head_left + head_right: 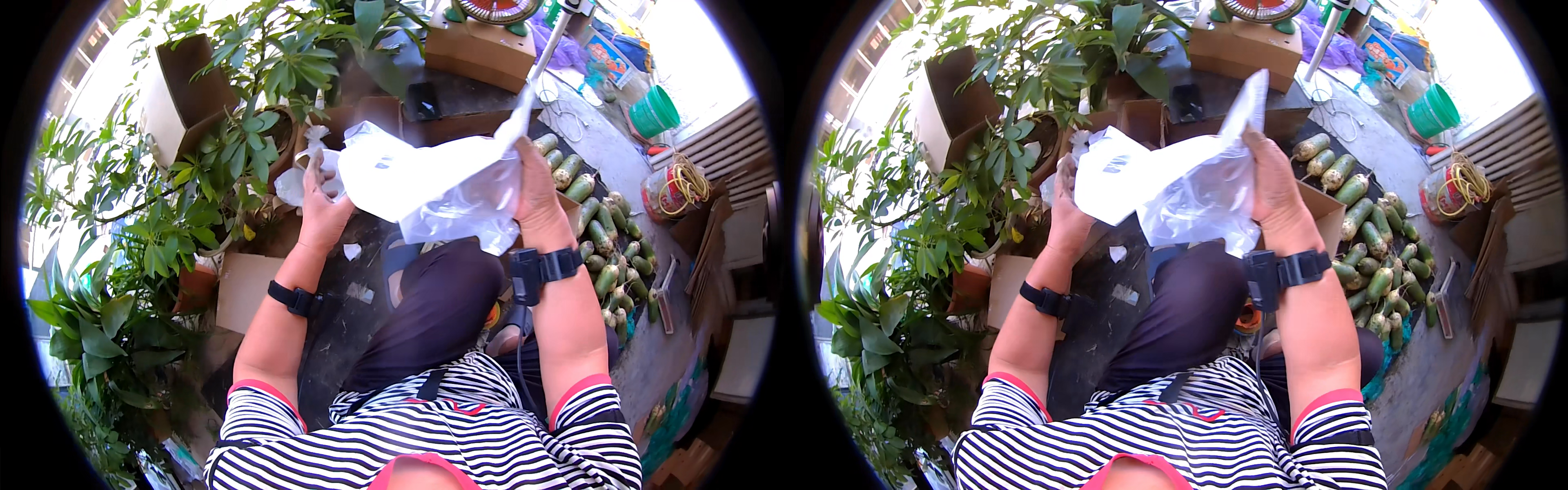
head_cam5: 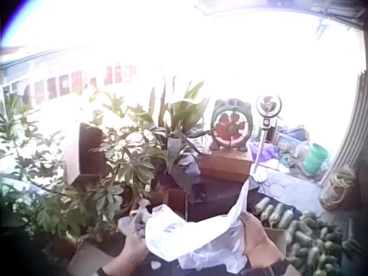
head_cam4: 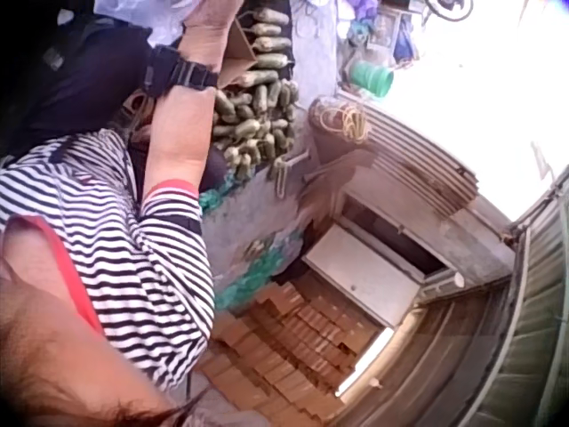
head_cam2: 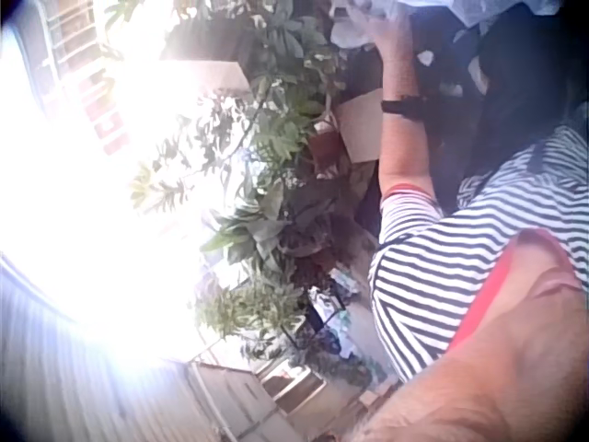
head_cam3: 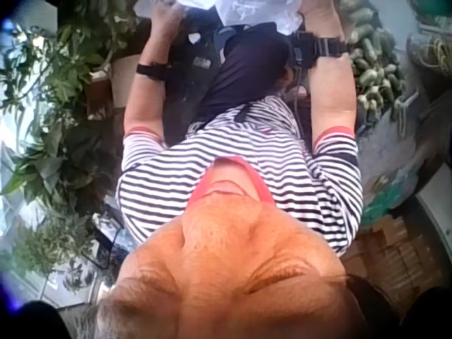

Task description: The person tapes a cardboard box, places a plastic bag inside, and then fills the bag with green radishes from a pile on the floor.

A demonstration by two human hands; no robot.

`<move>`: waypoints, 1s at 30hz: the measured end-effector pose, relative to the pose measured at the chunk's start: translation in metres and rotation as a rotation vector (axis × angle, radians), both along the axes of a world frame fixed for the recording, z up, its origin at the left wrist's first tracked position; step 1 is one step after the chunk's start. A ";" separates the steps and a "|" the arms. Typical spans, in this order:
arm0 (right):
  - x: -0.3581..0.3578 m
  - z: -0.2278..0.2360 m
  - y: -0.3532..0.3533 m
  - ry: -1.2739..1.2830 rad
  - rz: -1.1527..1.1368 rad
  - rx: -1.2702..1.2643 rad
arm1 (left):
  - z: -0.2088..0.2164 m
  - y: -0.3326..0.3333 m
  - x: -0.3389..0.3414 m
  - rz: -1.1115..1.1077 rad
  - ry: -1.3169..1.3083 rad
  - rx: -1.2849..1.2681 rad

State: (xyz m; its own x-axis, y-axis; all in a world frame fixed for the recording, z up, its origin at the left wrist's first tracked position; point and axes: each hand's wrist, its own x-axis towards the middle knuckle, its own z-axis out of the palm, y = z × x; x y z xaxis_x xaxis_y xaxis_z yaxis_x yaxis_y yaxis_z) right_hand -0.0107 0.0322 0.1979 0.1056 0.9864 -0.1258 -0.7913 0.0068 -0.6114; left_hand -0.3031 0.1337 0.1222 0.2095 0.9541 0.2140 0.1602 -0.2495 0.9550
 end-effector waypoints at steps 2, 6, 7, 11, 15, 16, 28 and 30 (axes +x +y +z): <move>0.015 0.016 -0.022 0.107 -0.050 0.042 | 0.020 0.007 0.018 -0.100 0.090 0.203; 0.067 0.017 -0.067 0.070 -0.144 0.083 | 0.083 0.000 0.086 -0.410 -0.062 0.138; 0.069 0.022 -0.077 0.078 -0.167 0.110 | 0.086 0.004 0.098 -0.513 -0.083 -0.018; 0.076 0.034 -0.121 0.066 -0.288 0.152 | 0.098 -0.027 0.154 -0.950 -0.274 -0.502; 0.107 0.000 -0.160 -0.026 -0.503 0.014 | 0.096 -0.077 0.198 -1.076 -0.366 -0.632; 0.116 -0.009 -0.172 -0.029 -0.564 -0.032 | 0.093 -0.086 0.203 -0.979 -0.393 -0.682; 0.140 -0.082 -0.251 -1.483 -1.095 -0.587 | 0.094 -0.113 0.166 -0.925 0.389 -0.005; 0.098 -0.031 -0.226 -1.394 -0.882 -0.227 | 0.106 -0.120 0.160 -0.976 0.505 0.046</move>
